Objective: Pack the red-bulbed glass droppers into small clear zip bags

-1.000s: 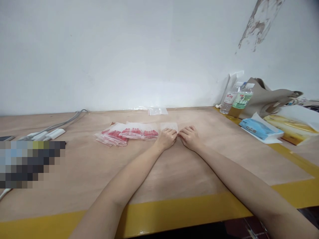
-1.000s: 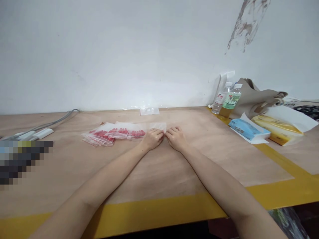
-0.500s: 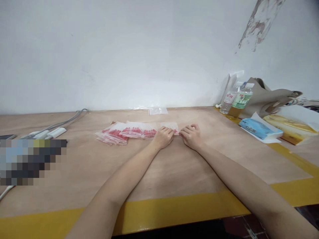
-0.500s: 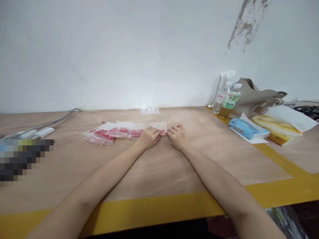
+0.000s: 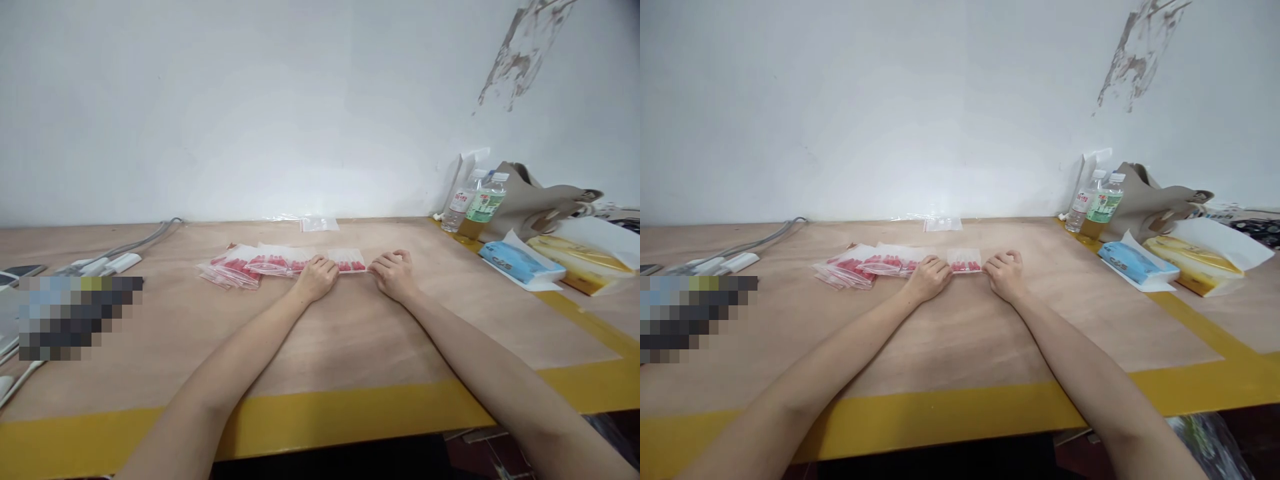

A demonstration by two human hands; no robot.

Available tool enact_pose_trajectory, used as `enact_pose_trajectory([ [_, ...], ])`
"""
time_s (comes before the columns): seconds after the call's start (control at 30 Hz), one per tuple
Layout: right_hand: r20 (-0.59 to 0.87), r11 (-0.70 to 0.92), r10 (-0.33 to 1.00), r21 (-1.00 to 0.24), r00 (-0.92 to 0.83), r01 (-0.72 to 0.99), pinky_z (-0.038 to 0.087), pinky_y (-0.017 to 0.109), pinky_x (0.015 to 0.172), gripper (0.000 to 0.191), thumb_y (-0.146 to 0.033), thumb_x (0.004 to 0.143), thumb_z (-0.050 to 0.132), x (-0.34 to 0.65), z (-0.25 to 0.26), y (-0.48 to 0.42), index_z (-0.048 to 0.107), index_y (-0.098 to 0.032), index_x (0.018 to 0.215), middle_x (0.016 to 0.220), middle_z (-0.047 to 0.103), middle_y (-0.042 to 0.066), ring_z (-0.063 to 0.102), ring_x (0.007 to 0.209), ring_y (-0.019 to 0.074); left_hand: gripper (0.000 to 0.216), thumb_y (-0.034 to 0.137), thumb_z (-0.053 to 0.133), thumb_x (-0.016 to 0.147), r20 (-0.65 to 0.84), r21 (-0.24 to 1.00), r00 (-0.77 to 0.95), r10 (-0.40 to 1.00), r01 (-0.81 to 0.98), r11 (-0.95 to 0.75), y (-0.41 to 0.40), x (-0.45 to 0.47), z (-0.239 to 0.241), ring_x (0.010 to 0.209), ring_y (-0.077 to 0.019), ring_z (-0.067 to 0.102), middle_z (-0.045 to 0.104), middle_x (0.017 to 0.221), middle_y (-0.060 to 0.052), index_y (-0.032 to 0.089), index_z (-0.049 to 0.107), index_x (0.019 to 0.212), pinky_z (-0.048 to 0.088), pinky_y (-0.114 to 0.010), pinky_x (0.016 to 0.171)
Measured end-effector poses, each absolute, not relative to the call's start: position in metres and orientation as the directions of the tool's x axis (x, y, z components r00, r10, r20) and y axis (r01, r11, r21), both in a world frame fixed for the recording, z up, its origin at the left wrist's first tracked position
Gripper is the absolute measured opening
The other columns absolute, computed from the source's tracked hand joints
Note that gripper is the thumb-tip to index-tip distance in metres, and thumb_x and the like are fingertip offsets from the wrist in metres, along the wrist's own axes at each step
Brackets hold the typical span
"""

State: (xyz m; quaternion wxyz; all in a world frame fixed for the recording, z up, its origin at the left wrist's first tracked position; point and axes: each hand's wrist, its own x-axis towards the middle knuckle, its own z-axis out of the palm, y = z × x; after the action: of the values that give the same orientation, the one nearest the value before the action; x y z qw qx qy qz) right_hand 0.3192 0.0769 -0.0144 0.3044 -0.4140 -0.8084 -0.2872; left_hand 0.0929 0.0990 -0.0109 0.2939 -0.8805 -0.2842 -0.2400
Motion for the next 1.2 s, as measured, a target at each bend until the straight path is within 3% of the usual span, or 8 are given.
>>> enact_pose_trajectory([
  [0.23, 0.708, 0.460, 0.551, 0.185, -0.442, 0.869, 0.020, 0.036, 0.084, 0.024, -0.018, 0.083, 0.043, 0.321, -0.015, 0.078, 0.062, -0.018, 0.069, 0.073, 0.066, 0.003, 0.051, 0.077, 0.0154, 0.026, 0.014, 0.039, 0.088, 0.583, -0.361, 0.691, 0.427, 0.691, -0.626, 0.099, 0.098, -0.010, 0.071, -0.0168, 0.058, 0.062, 0.070, -0.006, 0.013, 0.061, 0.074, 0.036, -0.036, 0.089],
  [0.33, 0.656, 0.468, 0.611, 0.152, -0.443, 0.871, 0.019, 0.038, 0.088, 0.025, -0.023, 0.083, 0.042, 0.321, -0.013, 0.076, 0.063, -0.019, 0.072, 0.077, 0.066, 0.004, 0.052, 0.084, 0.0177, 0.020, 0.020, 0.043, 0.088, 0.572, -0.358, 0.692, 0.439, 0.693, -0.626, 0.093, 0.093, -0.008, 0.087, -0.0184, 0.058, 0.065, 0.084, -0.007, 0.015, 0.062, 0.085, 0.031, -0.038, 0.096],
  [0.4, 0.622, 0.471, 0.657, 0.101, -0.425, 0.876, 0.019, 0.040, 0.091, 0.024, -0.034, 0.082, 0.045, 0.315, -0.012, 0.073, 0.064, -0.020, 0.084, 0.092, 0.065, 0.007, 0.051, 0.093, 0.0208, 0.025, 0.029, 0.046, 0.087, 0.585, -0.349, 0.668, 0.460, 0.719, -0.601, 0.086, 0.087, -0.006, 0.106, -0.0232, 0.051, 0.061, 0.105, -0.012, 0.013, 0.058, 0.103, 0.023, -0.045, 0.102],
  [0.53, 0.510, 0.499, 0.740, 0.022, -0.439, 0.867, 0.021, 0.042, 0.095, 0.067, -0.060, 0.075, 0.043, 0.290, -0.008, 0.067, 0.040, -0.020, 0.128, 0.132, 0.040, 0.012, 0.036, 0.118, 0.0276, 0.051, 0.044, 0.044, 0.084, 0.606, -0.310, 0.550, 0.574, 0.828, -0.467, 0.071, 0.074, -0.003, 0.126, -0.0297, 0.028, 0.044, 0.128, -0.019, 0.008, 0.046, 0.121, 0.001, -0.056, 0.104],
  [0.73, 0.222, 0.521, 0.838, -0.053, -0.499, 0.852, 0.024, 0.046, 0.097, 0.059, -0.061, 0.082, 0.021, 0.284, -0.011, 0.074, 0.030, -0.032, 0.133, 0.138, 0.034, 0.005, 0.032, 0.124, 0.0248, 0.042, 0.043, 0.043, 0.084, 0.575, -0.210, 0.474, 0.667, 0.873, -0.440, 0.070, 0.064, -0.005, 0.115, -0.0308, 0.042, 0.060, 0.106, -0.016, 0.009, 0.059, 0.103, -0.007, -0.056, 0.104],
  [0.87, 0.283, 0.463, 0.857, -0.056, -0.430, 0.885, 0.032, 0.045, 0.092, 0.054, -0.058, 0.083, 0.029, 0.320, -0.015, 0.078, 0.039, -0.030, 0.128, 0.134, 0.040, 0.007, 0.038, 0.120, 0.0260, 0.032, 0.039, 0.045, 0.084, 0.580, -0.117, 0.500, 0.643, 0.832, -0.542, 0.075, 0.069, -0.009, 0.103, -0.0288, 0.051, 0.063, 0.096, -0.012, 0.014, 0.059, 0.097, 0.004, -0.058, 0.103],
  [1.03, 0.375, 0.451, 0.836, -0.056, -0.399, 0.891, 0.039, 0.039, 0.083, 0.048, -0.054, 0.082, 0.038, 0.354, -0.019, 0.079, 0.049, -0.025, 0.118, 0.123, 0.051, 0.009, 0.048, 0.109, 0.0237, 0.030, 0.037, 0.052, 0.081, 0.572, 0.005, 0.498, 0.651, 0.792, -0.610, 0.080, 0.093, -0.019, 0.097, -0.0278, 0.053, 0.059, 0.099, -0.013, 0.014, 0.056, 0.098, 0.032, -0.050, 0.093],
  [1.2, 0.521, 0.455, 0.754, 0.026, -0.401, 0.890, 0.032, 0.041, 0.086, 0.048, -0.055, 0.077, 0.047, 0.342, -0.017, 0.073, 0.053, -0.022, 0.112, 0.118, 0.054, 0.010, 0.047, 0.108, 0.0252, 0.031, 0.036, 0.050, 0.082, 0.580, 0.087, 0.477, 0.660, 0.769, -0.633, 0.080, 0.103, -0.023, 0.097, -0.0234, 0.053, 0.057, 0.103, -0.011, 0.015, 0.054, 0.104, 0.042, -0.038, 0.086],
])
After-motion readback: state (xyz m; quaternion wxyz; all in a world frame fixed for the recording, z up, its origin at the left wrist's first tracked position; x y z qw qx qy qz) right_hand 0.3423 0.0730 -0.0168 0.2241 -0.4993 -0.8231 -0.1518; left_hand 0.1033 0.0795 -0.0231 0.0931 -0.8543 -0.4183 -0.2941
